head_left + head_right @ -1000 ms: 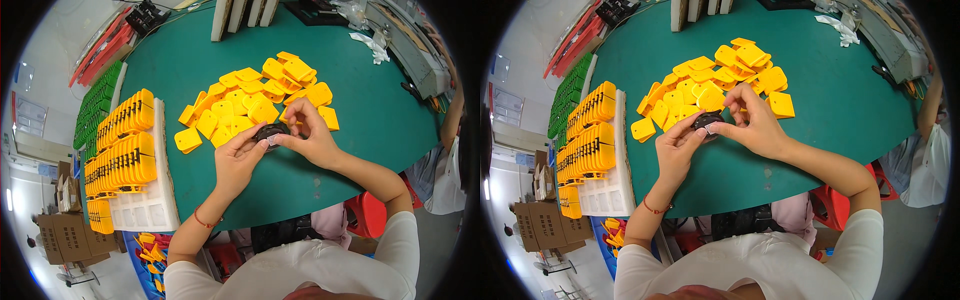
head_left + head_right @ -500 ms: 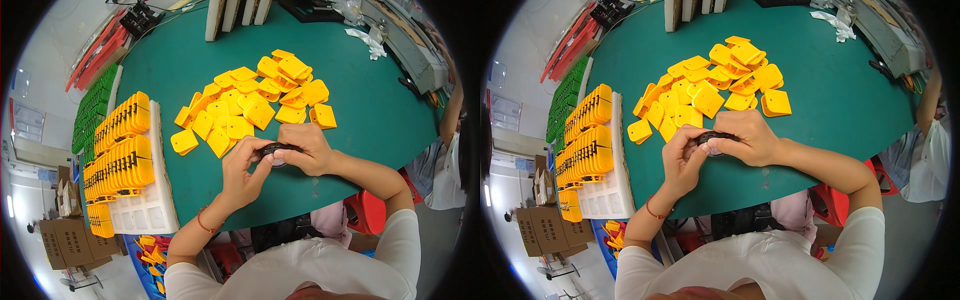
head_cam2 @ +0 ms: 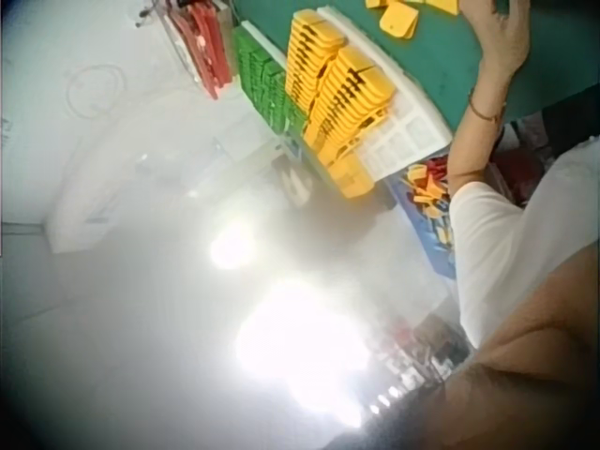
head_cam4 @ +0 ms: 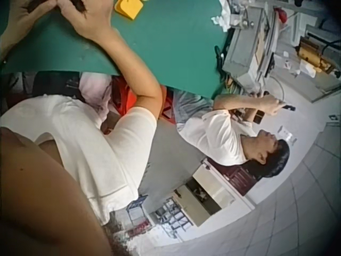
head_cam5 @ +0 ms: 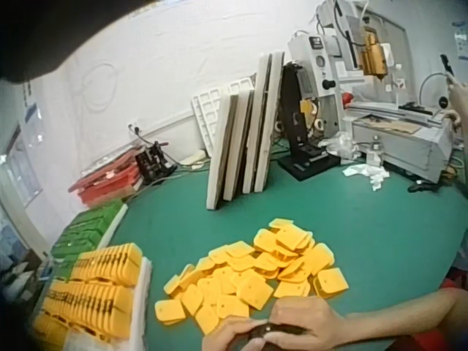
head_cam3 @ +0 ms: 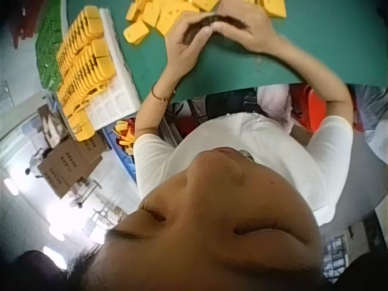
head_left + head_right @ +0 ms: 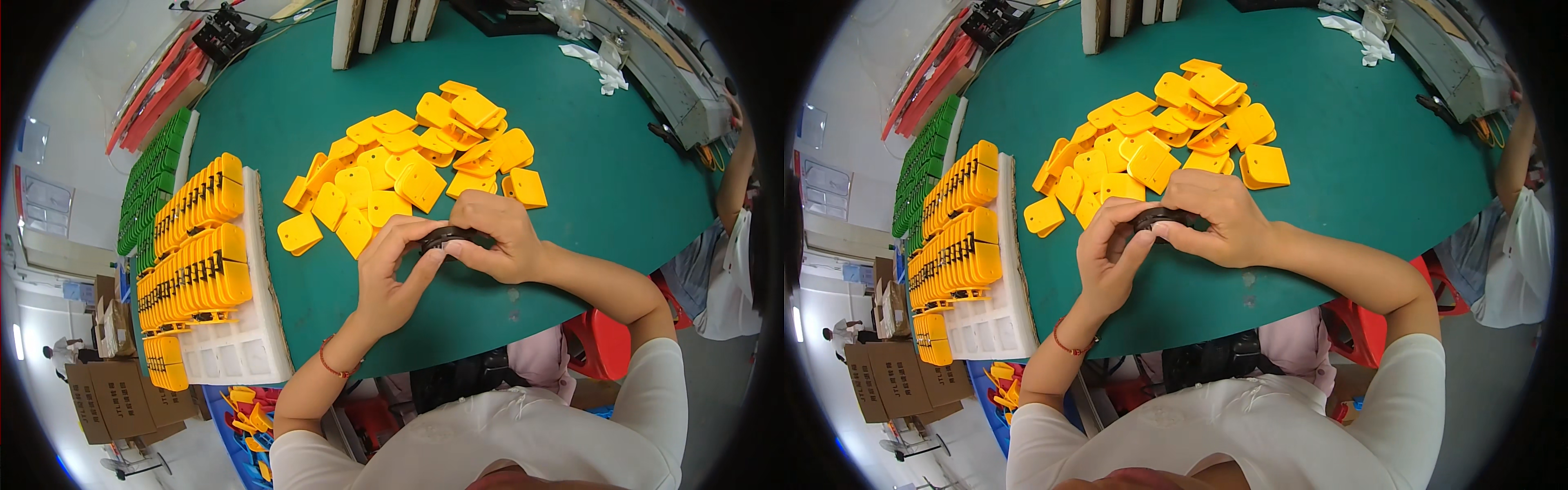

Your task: The person assembles electronic modules into yellow plastic housings by hand at a factory workbench.

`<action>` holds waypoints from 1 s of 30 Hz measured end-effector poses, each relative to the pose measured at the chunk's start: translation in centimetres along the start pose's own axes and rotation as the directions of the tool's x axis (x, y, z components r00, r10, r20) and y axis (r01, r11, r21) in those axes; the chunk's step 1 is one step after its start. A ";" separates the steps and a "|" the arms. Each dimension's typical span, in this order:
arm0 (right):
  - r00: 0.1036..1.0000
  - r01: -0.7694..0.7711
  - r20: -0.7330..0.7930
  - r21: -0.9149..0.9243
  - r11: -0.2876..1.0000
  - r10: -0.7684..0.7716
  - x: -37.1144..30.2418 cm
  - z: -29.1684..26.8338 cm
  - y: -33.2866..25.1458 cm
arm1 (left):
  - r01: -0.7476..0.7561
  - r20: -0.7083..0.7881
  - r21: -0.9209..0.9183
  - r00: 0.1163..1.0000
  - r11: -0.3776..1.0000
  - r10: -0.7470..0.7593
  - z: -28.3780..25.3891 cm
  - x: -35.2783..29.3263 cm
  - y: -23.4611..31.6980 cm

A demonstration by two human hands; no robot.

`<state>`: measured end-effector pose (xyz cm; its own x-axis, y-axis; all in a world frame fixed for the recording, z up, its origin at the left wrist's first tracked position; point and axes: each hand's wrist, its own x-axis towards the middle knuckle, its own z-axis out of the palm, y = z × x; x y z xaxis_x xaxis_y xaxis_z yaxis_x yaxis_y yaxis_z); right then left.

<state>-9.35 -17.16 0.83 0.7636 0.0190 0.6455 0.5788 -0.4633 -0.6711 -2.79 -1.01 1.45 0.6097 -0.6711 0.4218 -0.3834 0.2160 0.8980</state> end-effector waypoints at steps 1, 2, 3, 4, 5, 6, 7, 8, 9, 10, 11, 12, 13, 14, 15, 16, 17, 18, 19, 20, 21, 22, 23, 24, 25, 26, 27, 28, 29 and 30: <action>0.998 0.058 -0.015 -0.021 0.998 -0.058 0.0 0.0 0.2 | 0.002 0.000 0.001 1.000 1.000 -0.002 -0.1 0.0 -0.1; 0.993 0.114 -0.030 -0.046 0.992 -0.116 0.0 0.1 0.2 | -0.037 0.020 0.048 0.999 0.998 0.036 -0.4 0.0 -0.1; 0.993 0.113 -0.031 -0.046 0.993 -0.114 0.1 0.1 0.2 | -0.076 0.041 0.095 0.997 0.993 0.072 -0.5 0.0 -0.2; 0.991 0.129 -0.021 -0.067 0.989 -0.130 0.1 0.1 0.2 | -0.074 0.042 0.095 0.997 0.993 0.071 -0.6 -0.1 -0.3; 0.989 0.145 -0.010 -0.090 0.985 -0.146 0.1 0.1 0.1 | -0.077 0.042 0.114 0.996 0.991 0.073 -0.6 -0.1 -0.3; 0.989 0.143 -0.011 -0.092 0.985 -0.144 0.1 0.0 0.1 | -0.079 0.042 0.133 0.996 0.988 0.074 -0.6 -0.2 -0.3; 0.984 0.175 0.010 -0.126 0.976 -0.176 0.1 -0.1 0.1 | -0.079 0.043 0.131 0.996 0.988 0.074 -0.5 -0.2 -0.3; 0.978 0.210 0.032 -0.158 0.965 -0.207 0.1 -0.2 0.1 | -0.082 0.044 0.138 0.996 0.987 0.076 -0.5 -0.3 -0.3; 0.978 0.209 0.032 -0.157 0.965 -0.206 0.1 -0.2 0.1 | -0.085 0.045 0.144 0.996 0.986 0.079 -0.5 -0.3 -0.3; 0.974 0.225 0.040 -0.174 0.959 -0.222 0.1 -0.2 0.1 | -0.084 0.045 0.144 0.996 0.986 0.078 -0.4 -0.3 -0.3; 0.970 0.242 0.049 -0.190 0.952 -0.237 0.1 -0.1 0.2 | -0.090 0.040 0.138 0.996 0.986 0.086 -0.4 -0.3 -0.4; 0.970 0.241 0.048 -0.188 0.952 -0.236 0.0 -0.1 0.2 | -0.097 0.036 0.131 0.995 0.987 0.093 -0.4 -0.4 -0.4; 0.969 0.249 0.056 -0.180 0.952 -0.242 0.0 -0.1 0.2 | -0.096 0.035 0.133 0.995 0.987 0.092 -0.5 -0.4 -0.4; 0.967 0.255 0.063 -0.173 0.951 -0.248 0.0 -0.1 0.2 | -0.088 0.043 0.124 0.996 0.988 0.083 -0.5 -0.4 -0.4; 0.967 0.254 0.063 -0.173 0.952 -0.247 0.0 -0.2 0.2 | -0.080 0.051 0.117 0.996 0.990 0.074 -0.5 -0.4 -0.4; 0.975 0.222 0.061 -0.162 0.961 -0.215 0.0 -0.2 0.2 | -0.079 0.051 0.117 0.996 0.990 0.074 -0.5 -0.4 -0.4; 0.982 0.189 0.058 -0.154 0.970 -0.182 0.0 -0.3 0.1 | -0.047 0.047 0.105 0.998 0.993 0.043 -0.4 -0.2 -0.4; 0.982 0.188 0.058 -0.156 0.970 -0.181 -0.1 -0.1 0.3 | -0.016 0.044 0.093 0.999 0.995 0.012 -0.4 -0.1 -0.3; 0.993 0.119 0.029 -0.133 0.984 -0.116 -0.2 0.1 0.5 | 0.025 0.066 0.106 0.997 0.994 -0.032 -0.6 0.0 -0.2; 0.999 0.053 0.002 -0.104 0.993 -0.053 -0.2 0.3 0.6 | 0.026 0.064 0.107 0.997 0.994 -0.033 -0.6 0.1 -0.3; 1.000 0.011 0.026 -0.143 0.990 -0.007 -0.1 0.2 0.5 | 0.072 0.046 0.049 0.996 0.996 -0.074 -0.7 0.1 -0.3; 1.000 0.012 0.027 -0.142 0.990 -0.008 -0.1 0.3 0.4 | 0.116 0.031 -0.010 0.993 0.993 -0.115 -0.7 0.1 -0.4; 0.996 -0.081 0.014 -0.148 0.986 0.084 -0.2 0.3 0.2 | 0.156 0.048 -0.092 0.987 0.983 -0.152 -0.8 0.0 -0.6; 0.985 -0.173 -0.001 -0.153 0.973 0.175 -0.3 0.3 0.1 | 0.155 0.046 -0.092 0.987 0.984 -0.152 -0.6 0.1 -0.5; 0.985 -0.171 0.002 -0.152 0.973 0.174 -0.3 0.4 0.2 | 0.220 0.041 -0.218 0.975 0.951 -0.217 -0.3 0.2 -0.4; 0.981 -0.195 -0.007 -0.121 0.973 0.195 -0.3 0.4 0.3 | 0.278 0.045 -0.339 0.959 0.899 -0.280 -0.1 0.3 -0.2; 0.976 -0.218 -0.015 -0.090 0.972 0.217 -0.4 0.4 0.3 | 0.300 0.060 -0.355 0.952 0.885 -0.299 -0.1 0.2 -0.2; 0.976 -0.216 -0.015 -0.090 0.972 0.215 -0.4 0.4 0.4 | 0.299 0.058 -0.354 0.953 0.886 -0.298 -0.2 0.3 -0.2; 0.985 -0.171 -0.029 -0.060 0.984 0.169 -0.4 0.3 0.4 | 0.295 0.073 -0.329 0.955 0.897 -0.288 -0.3 0.4 -0.2; 0.991 -0.124 -0.044 -0.030 0.992 0.123 -0.4 0.3 0.5 | 0.292 0.088 -0.303 0.957 0.907 -0.278 -0.4 0.4 -0.3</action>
<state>-9.32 -17.13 0.15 0.8155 -0.0771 0.5736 0.4704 -0.4889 -0.7346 -2.18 -1.06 1.41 0.6289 -0.7643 0.1427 0.0403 0.2153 0.9757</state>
